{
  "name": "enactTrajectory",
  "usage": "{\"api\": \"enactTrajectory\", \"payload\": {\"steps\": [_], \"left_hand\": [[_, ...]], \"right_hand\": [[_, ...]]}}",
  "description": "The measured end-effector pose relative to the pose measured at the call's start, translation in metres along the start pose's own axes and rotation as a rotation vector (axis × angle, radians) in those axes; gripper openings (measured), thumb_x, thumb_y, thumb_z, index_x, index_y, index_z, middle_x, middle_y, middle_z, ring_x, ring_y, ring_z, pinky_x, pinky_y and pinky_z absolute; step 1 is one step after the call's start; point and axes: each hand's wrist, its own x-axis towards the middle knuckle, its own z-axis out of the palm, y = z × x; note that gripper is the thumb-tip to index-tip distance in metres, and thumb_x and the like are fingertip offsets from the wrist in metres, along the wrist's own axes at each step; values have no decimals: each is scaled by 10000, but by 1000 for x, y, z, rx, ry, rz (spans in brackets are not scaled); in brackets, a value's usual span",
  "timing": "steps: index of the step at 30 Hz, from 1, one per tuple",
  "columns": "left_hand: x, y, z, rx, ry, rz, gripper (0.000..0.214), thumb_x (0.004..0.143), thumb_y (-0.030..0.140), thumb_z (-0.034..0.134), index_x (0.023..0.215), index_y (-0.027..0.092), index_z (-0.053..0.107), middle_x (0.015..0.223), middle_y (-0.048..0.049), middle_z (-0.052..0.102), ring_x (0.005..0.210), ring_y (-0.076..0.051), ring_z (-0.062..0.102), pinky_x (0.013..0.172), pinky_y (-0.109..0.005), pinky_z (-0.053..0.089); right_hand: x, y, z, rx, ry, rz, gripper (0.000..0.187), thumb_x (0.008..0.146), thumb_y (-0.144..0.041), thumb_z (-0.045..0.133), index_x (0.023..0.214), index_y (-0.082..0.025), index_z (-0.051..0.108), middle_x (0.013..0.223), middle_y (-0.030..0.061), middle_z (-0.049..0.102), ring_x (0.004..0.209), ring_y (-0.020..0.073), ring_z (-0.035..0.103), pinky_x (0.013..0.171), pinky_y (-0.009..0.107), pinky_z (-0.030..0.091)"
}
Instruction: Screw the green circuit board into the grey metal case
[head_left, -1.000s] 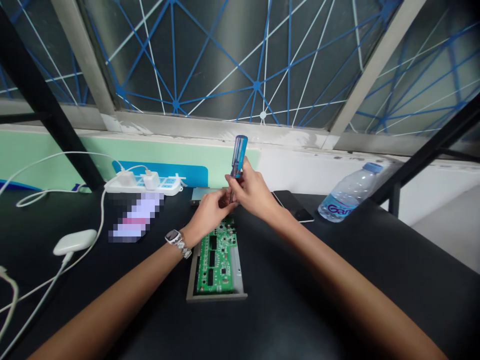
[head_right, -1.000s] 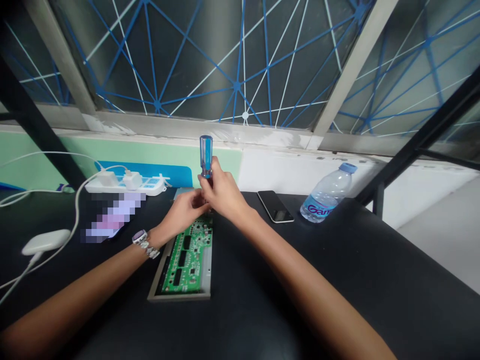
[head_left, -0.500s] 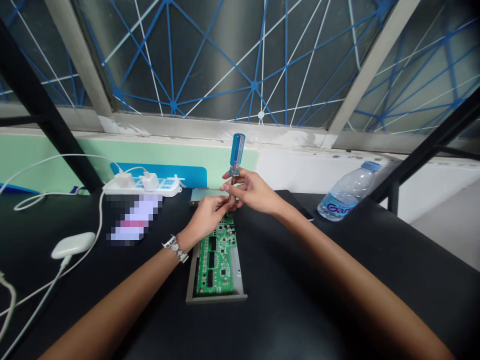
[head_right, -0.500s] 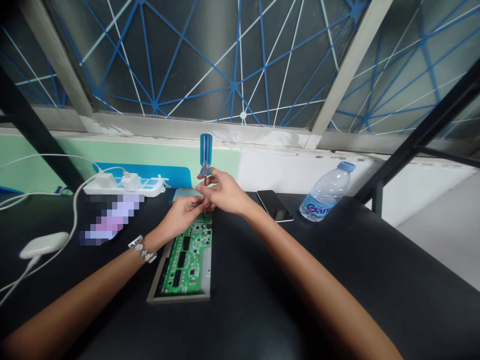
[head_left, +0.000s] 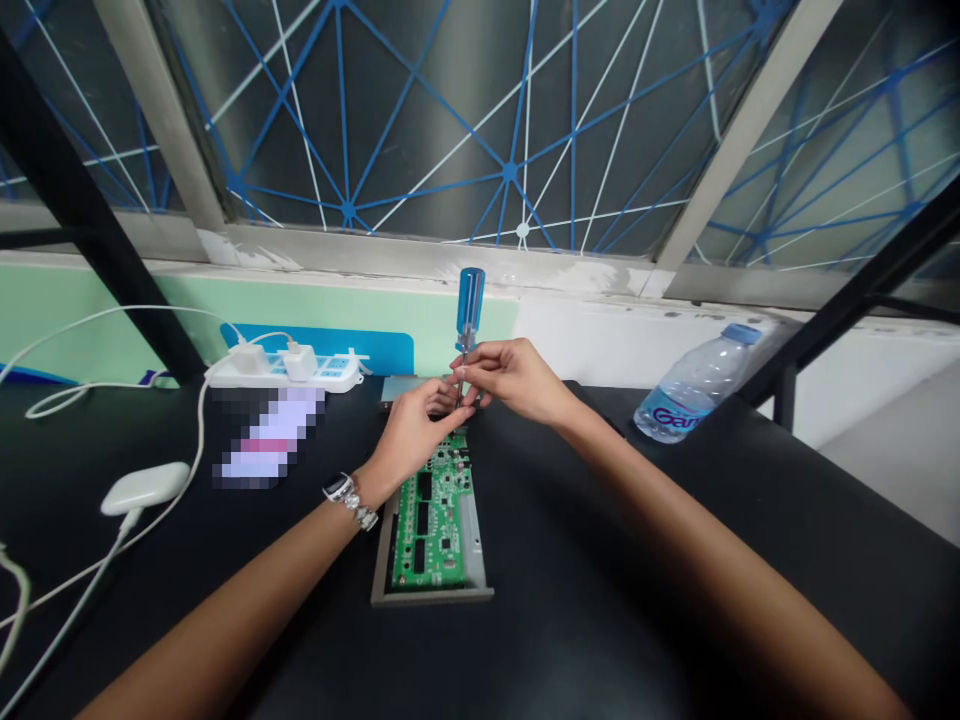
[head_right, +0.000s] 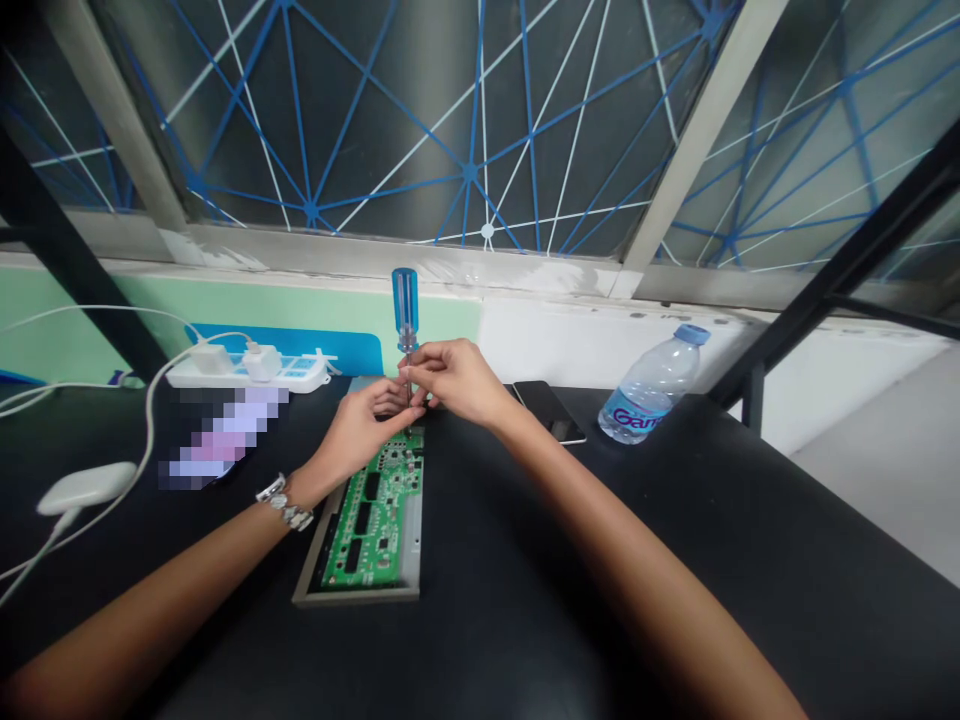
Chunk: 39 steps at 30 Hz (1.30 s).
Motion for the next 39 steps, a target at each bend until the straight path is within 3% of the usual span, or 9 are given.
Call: {"api": "enactTrajectory", "payload": {"steps": [4, 8, 12, 16, 19, 22, 27, 32, 39], "left_hand": [[0, 1, 0, -22, 71, -32, 164, 790, 275, 727, 811, 166, 607, 779, -35, 708, 756, -198, 709, 687, -297, 551], [2, -3, 1, -74, 75, -58, 146, 788, 270, 720, 804, 157, 629, 800, -48, 719, 770, -200, 715, 719, -304, 559], [3, -7, 0, -163, 0, -83, 124, 829, 255, 668, 872, 139, 658, 895, -87, 743, 845, -212, 719, 811, -340, 560], [3, -11, -1, -157, -81, -24, 142, 894, 242, 583, 946, 138, 665, 977, -101, 737, 921, -213, 706, 863, -349, 541], [3, -12, -1, -100, -113, 12, 155, 923, 226, 529, 943, 148, 661, 955, -88, 728, 936, -207, 695, 867, -343, 530], [3, -10, -1, -85, -125, 17, 166, 931, 234, 520, 974, 154, 658, 978, -88, 725, 963, -204, 689, 890, -346, 522], [1, -3, 0, 21, -29, -8, 168, 854, 289, 661, 958, 159, 639, 871, -58, 716, 820, -194, 696, 774, -319, 539], [0, 0, 0, 99, 44, -28, 153, 806, 274, 712, 828, 155, 617, 723, -15, 682, 669, -162, 659, 621, -259, 495], [4, -10, 0, -101, -4, -82, 131, 839, 259, 670, 827, 129, 662, 830, -75, 737, 793, -196, 707, 752, -301, 545]], "right_hand": [[1, 2, 3, 5, 63, 3, 193, 783, -333, 707, 786, -143, 670, 618, 17, 668, 560, 148, 669, 490, 235, 501], [1, 4, 5, 8, 95, 2, 193, 773, -329, 718, 771, -154, 638, 611, 6, 647, 544, 139, 646, 492, 249, 509], [0, 2, 2, 27, 60, 21, 243, 781, -344, 722, 891, -144, 639, 814, 47, 689, 590, 139, 666, 478, 248, 513], [-3, -4, -4, 73, -61, 59, 303, 824, -324, 681, 1065, -145, 635, 1033, 94, 697, 649, 140, 699, 487, 238, 522], [-4, -7, -7, 70, -104, 59, 256, 861, -296, 628, 1052, -127, 649, 954, 94, 719, 607, 138, 700, 490, 241, 515], [-4, -7, -6, 43, -67, 46, 203, 853, -286, 636, 950, -112, 676, 839, 78, 719, 566, 141, 693, 481, 240, 500], [-2, -1, -1, 20, 38, 10, 187, 780, -304, 720, 821, -140, 641, 703, 17, 667, 521, 150, 680, 435, 225, 464], [1, 5, 5, -2, 123, -24, 193, 771, -309, 720, 772, -170, 586, 708, -5, 637, 484, 129, 649, 431, 226, 464], [0, 7, 8, 3, 140, -26, 226, 760, -325, 742, 787, -180, 571, 813, 26, 669, 508, 123, 647, 450, 243, 502]]}}
